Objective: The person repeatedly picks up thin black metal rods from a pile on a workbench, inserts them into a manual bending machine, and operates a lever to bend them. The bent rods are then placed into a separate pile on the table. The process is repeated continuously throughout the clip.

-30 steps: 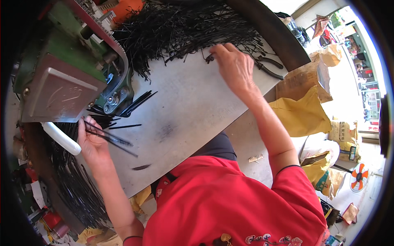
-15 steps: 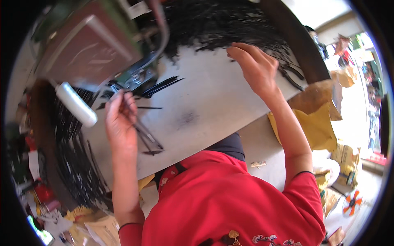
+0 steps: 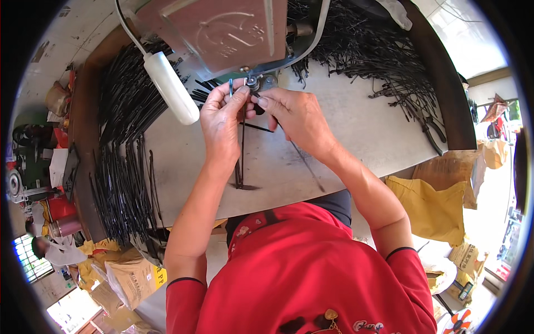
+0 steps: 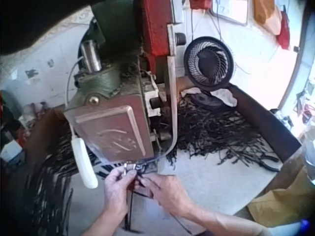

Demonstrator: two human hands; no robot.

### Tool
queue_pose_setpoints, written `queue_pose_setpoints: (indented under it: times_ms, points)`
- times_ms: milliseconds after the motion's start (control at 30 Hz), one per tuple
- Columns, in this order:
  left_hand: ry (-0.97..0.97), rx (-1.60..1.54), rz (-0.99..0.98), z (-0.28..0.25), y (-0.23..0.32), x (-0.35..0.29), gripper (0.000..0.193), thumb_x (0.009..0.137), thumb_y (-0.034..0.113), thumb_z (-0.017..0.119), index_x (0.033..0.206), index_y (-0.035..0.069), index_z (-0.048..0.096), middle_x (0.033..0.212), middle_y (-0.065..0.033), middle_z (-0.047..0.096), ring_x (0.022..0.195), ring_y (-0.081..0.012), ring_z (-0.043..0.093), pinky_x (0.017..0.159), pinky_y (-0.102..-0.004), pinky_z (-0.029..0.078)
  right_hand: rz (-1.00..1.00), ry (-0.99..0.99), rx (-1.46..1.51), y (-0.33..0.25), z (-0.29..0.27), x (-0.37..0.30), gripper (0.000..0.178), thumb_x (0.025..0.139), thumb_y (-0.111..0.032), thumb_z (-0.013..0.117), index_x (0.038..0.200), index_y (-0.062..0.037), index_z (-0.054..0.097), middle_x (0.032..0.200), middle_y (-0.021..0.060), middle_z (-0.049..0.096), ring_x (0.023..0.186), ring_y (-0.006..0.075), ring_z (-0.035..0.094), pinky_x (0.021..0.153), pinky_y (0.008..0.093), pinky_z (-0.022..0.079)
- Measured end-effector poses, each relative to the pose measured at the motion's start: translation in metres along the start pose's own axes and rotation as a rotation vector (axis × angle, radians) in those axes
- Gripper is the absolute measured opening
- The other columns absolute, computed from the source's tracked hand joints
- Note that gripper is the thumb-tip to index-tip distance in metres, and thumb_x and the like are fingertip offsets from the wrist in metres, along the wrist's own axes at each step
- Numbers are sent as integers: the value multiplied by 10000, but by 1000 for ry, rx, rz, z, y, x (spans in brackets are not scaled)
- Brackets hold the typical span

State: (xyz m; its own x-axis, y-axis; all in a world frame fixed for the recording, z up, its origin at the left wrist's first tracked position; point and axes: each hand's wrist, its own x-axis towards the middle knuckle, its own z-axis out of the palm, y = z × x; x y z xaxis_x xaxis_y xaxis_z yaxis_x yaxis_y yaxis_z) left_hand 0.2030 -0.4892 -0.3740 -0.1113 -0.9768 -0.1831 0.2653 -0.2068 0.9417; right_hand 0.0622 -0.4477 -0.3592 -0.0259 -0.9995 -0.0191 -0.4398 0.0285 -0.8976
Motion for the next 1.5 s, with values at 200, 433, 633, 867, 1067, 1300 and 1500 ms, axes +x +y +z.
queue_pose_setpoints:
  times_ms: [200,433,633,867,1067,1300,1500]
  points:
    - [31,17,1,2,-1,1,154,869,76,647,1013,25,630,771,-10,633,615,-66,561,567,-193,457,142,11,210,2,5,3,221,930,-201,516,892,0,601,577,69,596,407,143,527,419,293,445]
    - [-14,39,-18,-1,1,2,179,861,91,655,1024,25,624,762,-12,628,596,-69,544,551,-196,392,143,129,314,-8,11,11,181,920,-157,545,921,17,595,562,61,582,396,107,492,362,266,399]
    - [-25,23,-36,1,4,3,196,856,91,659,1033,19,614,767,-22,638,587,-70,541,544,-200,394,127,130,380,-1,13,14,200,929,-163,536,933,24,604,558,52,579,392,90,472,356,251,384]
    - [-33,-40,-54,-2,-2,7,223,857,100,663,1055,16,604,780,-27,647,597,-67,550,546,-200,406,138,98,477,3,15,14,202,929,-154,536,938,34,610,587,43,587,426,74,478,353,234,370]
    - [-48,-43,-57,-1,1,5,227,858,107,666,1057,19,603,781,-28,650,604,-61,551,545,-197,406,126,121,505,1,17,13,187,925,-139,549,932,38,607,618,47,600,458,67,490,351,223,364]
    - [-63,-30,-50,-4,2,7,202,849,114,677,1020,24,618,772,-23,649,597,-66,552,540,-197,398,123,117,524,0,16,13,159,922,-132,559,923,22,600,624,38,604,474,56,491,353,217,364]
    - [-45,-24,-84,-4,4,7,176,840,123,688,985,38,634,760,-20,647,595,-73,553,541,-202,398,93,153,585,5,24,13,140,925,-123,556,912,12,588,643,41,607,495,54,500,352,214,360]
